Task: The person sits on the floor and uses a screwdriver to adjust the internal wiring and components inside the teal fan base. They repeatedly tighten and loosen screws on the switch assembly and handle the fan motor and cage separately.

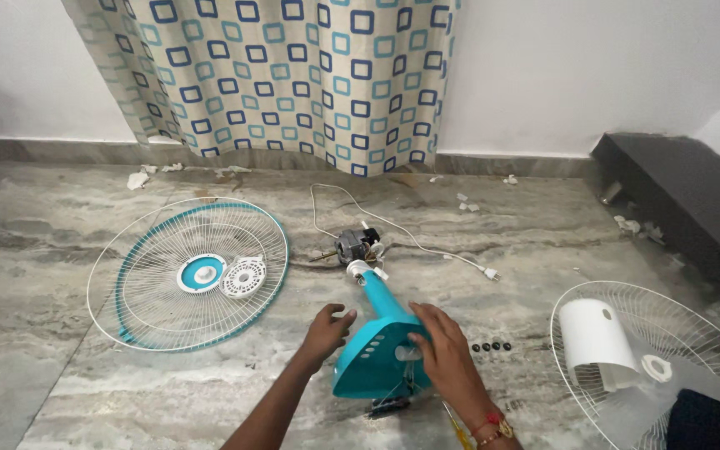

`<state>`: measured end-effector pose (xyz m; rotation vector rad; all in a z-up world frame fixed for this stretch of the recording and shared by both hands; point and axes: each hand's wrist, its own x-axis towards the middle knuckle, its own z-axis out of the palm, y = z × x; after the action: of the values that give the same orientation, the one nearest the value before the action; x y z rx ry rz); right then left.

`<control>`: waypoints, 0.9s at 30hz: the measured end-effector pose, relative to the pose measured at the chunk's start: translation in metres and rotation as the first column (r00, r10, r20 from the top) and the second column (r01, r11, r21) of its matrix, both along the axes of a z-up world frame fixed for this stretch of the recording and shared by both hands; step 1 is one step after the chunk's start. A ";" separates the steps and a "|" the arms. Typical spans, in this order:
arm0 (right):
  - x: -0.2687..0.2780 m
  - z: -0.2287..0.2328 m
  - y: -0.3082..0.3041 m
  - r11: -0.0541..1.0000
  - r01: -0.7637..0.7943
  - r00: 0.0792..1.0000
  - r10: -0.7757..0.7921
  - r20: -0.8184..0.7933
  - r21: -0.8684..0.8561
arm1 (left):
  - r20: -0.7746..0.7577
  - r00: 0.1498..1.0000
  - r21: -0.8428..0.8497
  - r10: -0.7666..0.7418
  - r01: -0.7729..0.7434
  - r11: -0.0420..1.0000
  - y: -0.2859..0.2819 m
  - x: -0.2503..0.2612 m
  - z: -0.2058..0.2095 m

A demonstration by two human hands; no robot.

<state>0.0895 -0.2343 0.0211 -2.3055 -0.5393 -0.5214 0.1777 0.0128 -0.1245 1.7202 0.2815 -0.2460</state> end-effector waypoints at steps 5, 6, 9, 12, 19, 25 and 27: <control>0.018 -0.004 0.006 0.997 0.051 0.993 -0.045 -0.111 0.051 | -0.163 0.983 -0.179 -0.086 0.057 0.982 -0.015 0.039 -0.031; 0.019 -0.006 0.003 0.996 0.073 0.989 -0.065 -0.134 0.057 | -0.175 0.979 -0.236 -0.102 0.059 0.970 -0.018 0.044 -0.034; 0.020 -0.012 -0.005 0.991 0.086 0.986 -0.070 -0.154 0.101 | -0.199 0.970 -0.382 -0.139 0.054 0.923 -0.029 0.056 -0.041; 0.027 -0.014 -0.012 0.984 0.110 0.979 -0.082 -0.186 0.143 | -0.202 0.963 -0.472 -0.181 0.066 0.879 -0.046 0.065 -0.040; 0.034 -0.017 -0.021 0.977 0.125 0.978 -0.093 -0.185 0.171 | -0.158 0.975 -0.586 -0.159 0.037 0.809 -0.067 0.067 -0.023; 0.040 -0.008 -0.033 0.988 0.075 0.985 -0.053 -0.166 0.135 | -0.199 0.979 -0.660 -0.049 -0.097 0.745 -0.077 0.054 -0.017; 0.043 -0.004 -0.037 0.990 0.071 0.981 -0.047 -0.190 0.125 | -0.183 0.983 -0.719 -0.030 -0.113 0.686 -0.084 0.053 -0.019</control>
<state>0.1327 -0.2714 0.0172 -2.2206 -0.3364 -0.3528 0.2303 -0.0713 -0.1435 0.8853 0.3022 -0.4195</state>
